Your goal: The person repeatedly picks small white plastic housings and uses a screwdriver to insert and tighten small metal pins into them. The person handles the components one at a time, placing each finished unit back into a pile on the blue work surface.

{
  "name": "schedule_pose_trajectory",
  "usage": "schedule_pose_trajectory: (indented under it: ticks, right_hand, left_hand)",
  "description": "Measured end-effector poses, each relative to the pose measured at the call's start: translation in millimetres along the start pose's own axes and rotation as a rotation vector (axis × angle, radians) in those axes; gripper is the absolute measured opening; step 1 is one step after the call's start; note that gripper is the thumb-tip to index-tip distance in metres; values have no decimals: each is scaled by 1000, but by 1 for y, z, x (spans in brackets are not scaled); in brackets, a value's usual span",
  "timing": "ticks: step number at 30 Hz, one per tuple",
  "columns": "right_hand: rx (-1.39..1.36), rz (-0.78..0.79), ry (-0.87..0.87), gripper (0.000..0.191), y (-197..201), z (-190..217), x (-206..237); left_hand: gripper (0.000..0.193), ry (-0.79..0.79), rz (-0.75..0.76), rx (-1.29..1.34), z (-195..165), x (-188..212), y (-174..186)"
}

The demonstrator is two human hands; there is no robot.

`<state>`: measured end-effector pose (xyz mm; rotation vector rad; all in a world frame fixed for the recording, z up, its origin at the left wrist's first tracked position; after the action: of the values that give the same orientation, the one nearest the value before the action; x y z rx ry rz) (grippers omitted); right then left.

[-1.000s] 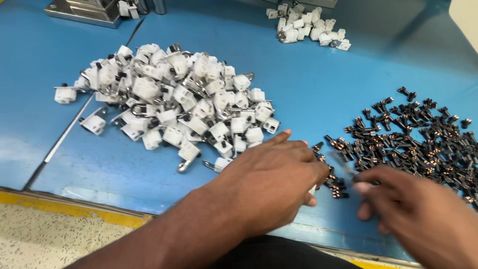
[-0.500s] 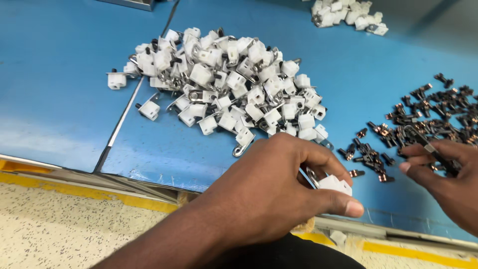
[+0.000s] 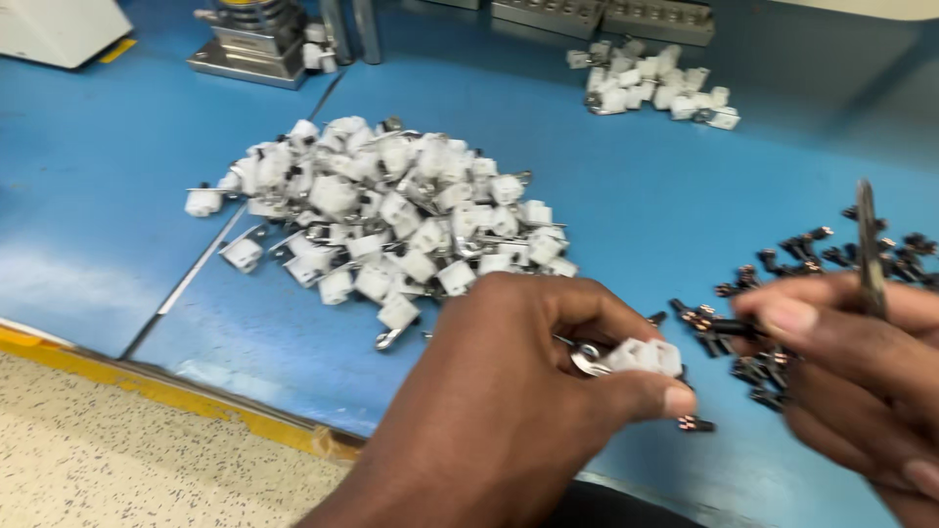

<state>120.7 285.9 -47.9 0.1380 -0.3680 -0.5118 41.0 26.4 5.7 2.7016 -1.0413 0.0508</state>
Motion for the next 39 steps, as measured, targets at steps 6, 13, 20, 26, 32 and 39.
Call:
schedule_pose_trajectory:
  ticks: [6,13,20,26,32,39]
  right_hand:
    - [-33,33,69,30,-18,8,11]
    - [-131,-34,-29,23,-16,6,3]
    - [-189,10,185,37,-2,29,-36]
    - [1,72,330,55,-25,31,-28]
    - [95,34,356,55,-41,42,-24]
    - [0,309,460,40,-69,43,-17]
  left_hand:
    - [26,165,-134,-153,-24,-6,-14]
    - [32,-69,-176,-158,-14,-18,-35]
    - [30,-42,-123,-3,0,-23,-36]
    - [31,-140,-146,-71,-3,-21,-27]
    - [23,23,-68,79,-7,-29,-23]
    - [18,88,-112,-13,-6,-43,-22]
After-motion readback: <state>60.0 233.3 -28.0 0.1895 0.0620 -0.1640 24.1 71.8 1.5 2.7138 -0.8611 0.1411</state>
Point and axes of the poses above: each hand's wrist, its own x-axis away from the middle knuckle, its own y-axis out of the back of the hand, z = x × y, the point moved 1 cm from there along -x, towards the middle knuckle, and after that the axes turned 7 degrees about -y, right-handed, at the moved point
